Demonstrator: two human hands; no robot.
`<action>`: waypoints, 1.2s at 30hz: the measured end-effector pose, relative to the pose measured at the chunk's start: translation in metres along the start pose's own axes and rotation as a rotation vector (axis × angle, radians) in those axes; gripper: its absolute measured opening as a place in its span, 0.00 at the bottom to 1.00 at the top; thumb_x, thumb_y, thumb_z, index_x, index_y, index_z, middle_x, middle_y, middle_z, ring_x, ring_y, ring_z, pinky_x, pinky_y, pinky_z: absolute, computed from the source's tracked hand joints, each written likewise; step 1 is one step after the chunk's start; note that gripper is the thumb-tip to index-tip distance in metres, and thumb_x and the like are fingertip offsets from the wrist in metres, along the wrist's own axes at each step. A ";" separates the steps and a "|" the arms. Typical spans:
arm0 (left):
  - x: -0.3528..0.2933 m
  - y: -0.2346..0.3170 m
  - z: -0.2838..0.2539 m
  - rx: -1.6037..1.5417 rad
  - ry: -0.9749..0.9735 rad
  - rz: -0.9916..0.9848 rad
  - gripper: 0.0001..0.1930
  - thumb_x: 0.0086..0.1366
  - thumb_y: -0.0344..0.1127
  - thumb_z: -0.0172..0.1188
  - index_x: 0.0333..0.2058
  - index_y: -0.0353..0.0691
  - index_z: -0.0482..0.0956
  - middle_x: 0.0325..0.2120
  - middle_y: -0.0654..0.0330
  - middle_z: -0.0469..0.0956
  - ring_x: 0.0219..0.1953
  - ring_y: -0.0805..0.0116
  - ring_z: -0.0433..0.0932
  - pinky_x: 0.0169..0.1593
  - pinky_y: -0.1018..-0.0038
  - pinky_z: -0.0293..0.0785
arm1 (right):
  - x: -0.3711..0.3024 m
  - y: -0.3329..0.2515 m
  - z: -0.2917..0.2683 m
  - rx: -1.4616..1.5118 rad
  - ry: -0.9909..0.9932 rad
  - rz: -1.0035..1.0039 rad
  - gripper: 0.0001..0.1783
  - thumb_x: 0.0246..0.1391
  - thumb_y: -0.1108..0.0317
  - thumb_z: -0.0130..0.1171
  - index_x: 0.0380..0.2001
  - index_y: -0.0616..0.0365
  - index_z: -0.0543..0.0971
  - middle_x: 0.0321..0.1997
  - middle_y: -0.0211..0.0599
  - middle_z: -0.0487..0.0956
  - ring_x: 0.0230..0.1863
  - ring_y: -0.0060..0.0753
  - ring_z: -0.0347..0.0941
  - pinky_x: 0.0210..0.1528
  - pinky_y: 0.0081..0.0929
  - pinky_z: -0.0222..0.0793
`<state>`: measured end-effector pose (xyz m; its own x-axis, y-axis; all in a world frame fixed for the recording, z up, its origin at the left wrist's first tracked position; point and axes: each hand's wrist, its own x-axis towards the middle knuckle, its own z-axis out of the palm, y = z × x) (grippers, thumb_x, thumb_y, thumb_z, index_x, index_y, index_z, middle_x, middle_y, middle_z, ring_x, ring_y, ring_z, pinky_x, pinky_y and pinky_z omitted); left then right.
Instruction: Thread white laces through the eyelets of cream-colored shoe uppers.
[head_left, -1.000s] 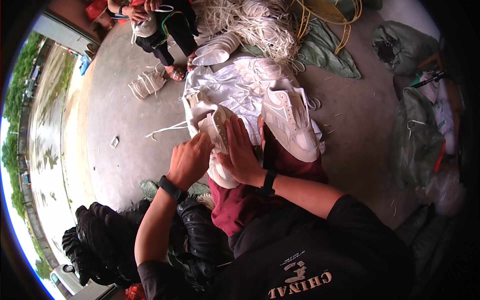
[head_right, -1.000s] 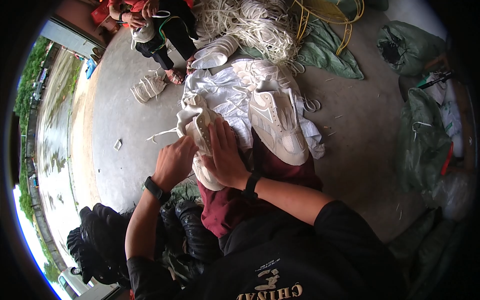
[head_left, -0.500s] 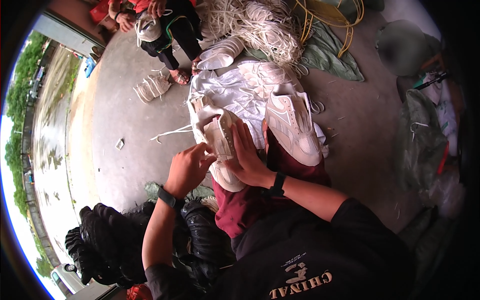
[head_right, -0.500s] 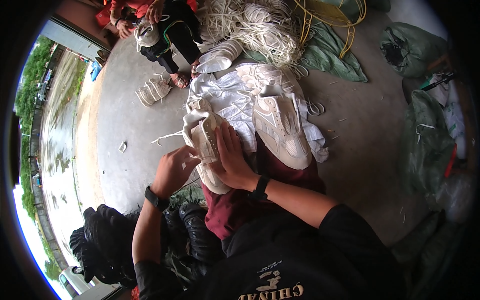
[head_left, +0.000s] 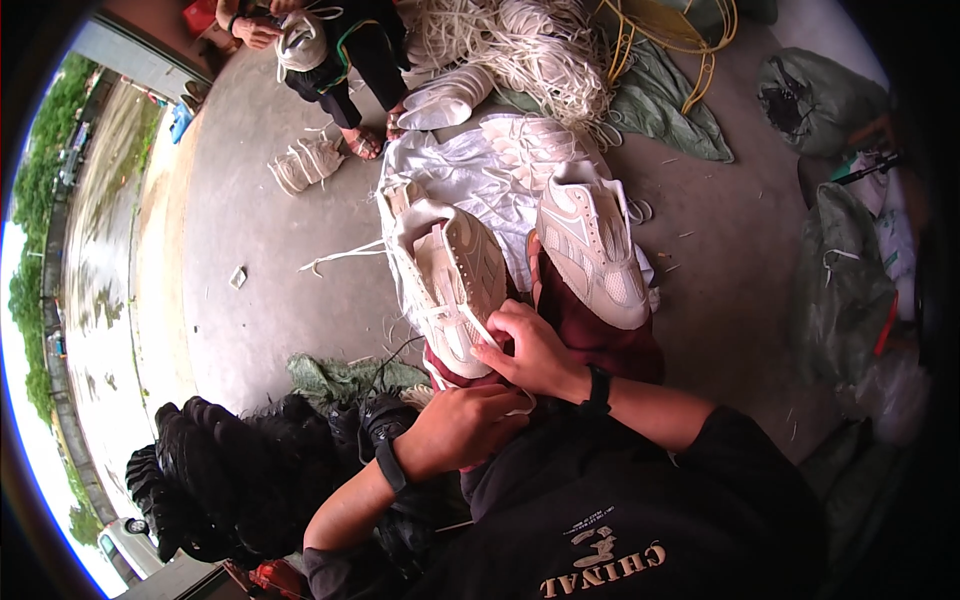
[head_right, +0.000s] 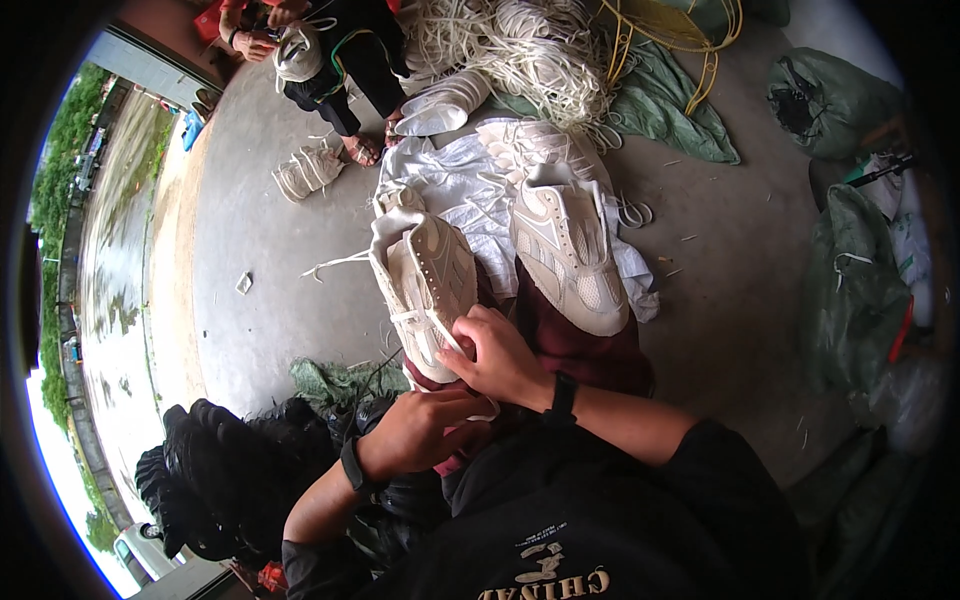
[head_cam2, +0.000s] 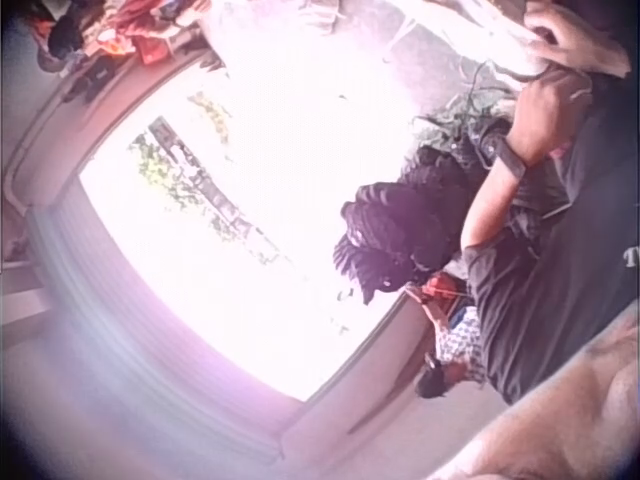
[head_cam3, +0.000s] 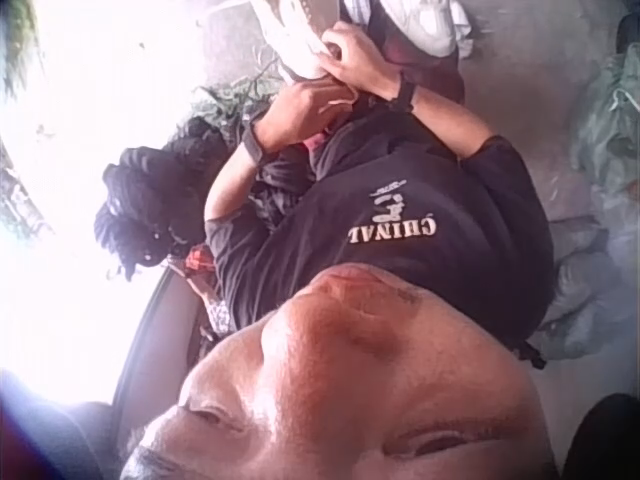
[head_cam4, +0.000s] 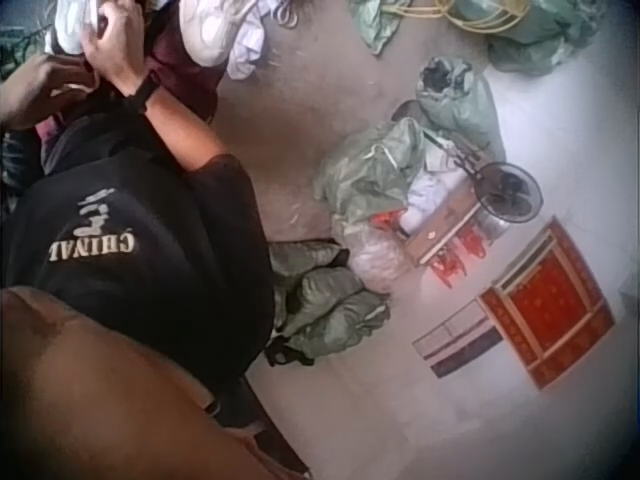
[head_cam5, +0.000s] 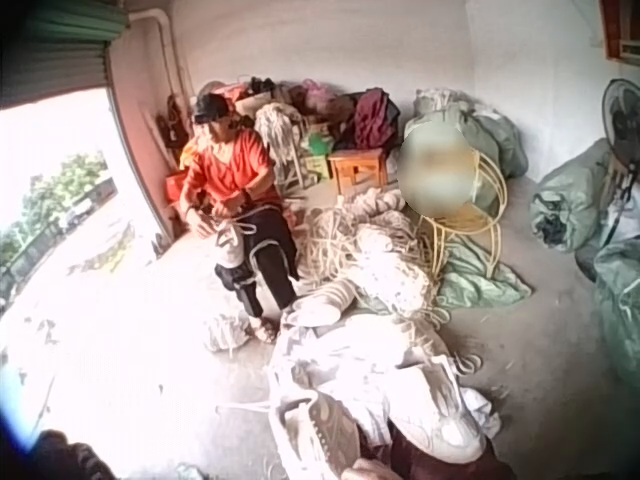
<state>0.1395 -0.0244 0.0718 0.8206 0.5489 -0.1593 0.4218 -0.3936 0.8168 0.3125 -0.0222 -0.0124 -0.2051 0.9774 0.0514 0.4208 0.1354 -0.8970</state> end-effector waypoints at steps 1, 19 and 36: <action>0.000 -0.003 -0.003 -0.020 0.058 -0.004 0.07 0.59 0.32 0.61 0.37 0.44 0.81 0.32 0.56 0.80 0.31 0.56 0.81 0.32 0.64 0.77 | -0.002 0.001 -0.001 -0.001 0.001 0.000 0.12 0.53 0.64 0.63 0.29 0.63 0.75 0.27 0.38 0.69 0.31 0.35 0.69 0.37 0.33 0.65; 0.008 -0.091 -0.015 0.032 0.597 -0.334 0.08 0.59 0.30 0.63 0.30 0.35 0.73 0.29 0.57 0.74 0.24 0.68 0.71 0.28 0.72 0.69 | -0.060 0.004 -0.057 0.768 -0.305 0.457 0.13 0.68 0.65 0.48 0.35 0.65 0.75 0.18 0.24 0.69 0.19 0.13 0.65 0.24 0.15 0.62; 0.021 -0.072 -0.001 0.037 0.638 -0.347 0.08 0.60 0.30 0.62 0.32 0.36 0.71 0.30 0.58 0.78 0.18 0.72 0.67 0.25 0.73 0.66 | -0.092 0.026 -0.178 0.593 -0.386 0.649 0.14 0.65 0.64 0.53 0.28 0.62 0.76 0.17 0.18 0.65 0.17 0.09 0.55 0.20 0.15 0.50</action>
<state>0.1262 0.0157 0.0104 0.2569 0.9655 -0.0419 0.6391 -0.1372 0.7568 0.4994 -0.0794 0.0373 -0.4106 0.6980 -0.5866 0.0608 -0.6210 -0.7815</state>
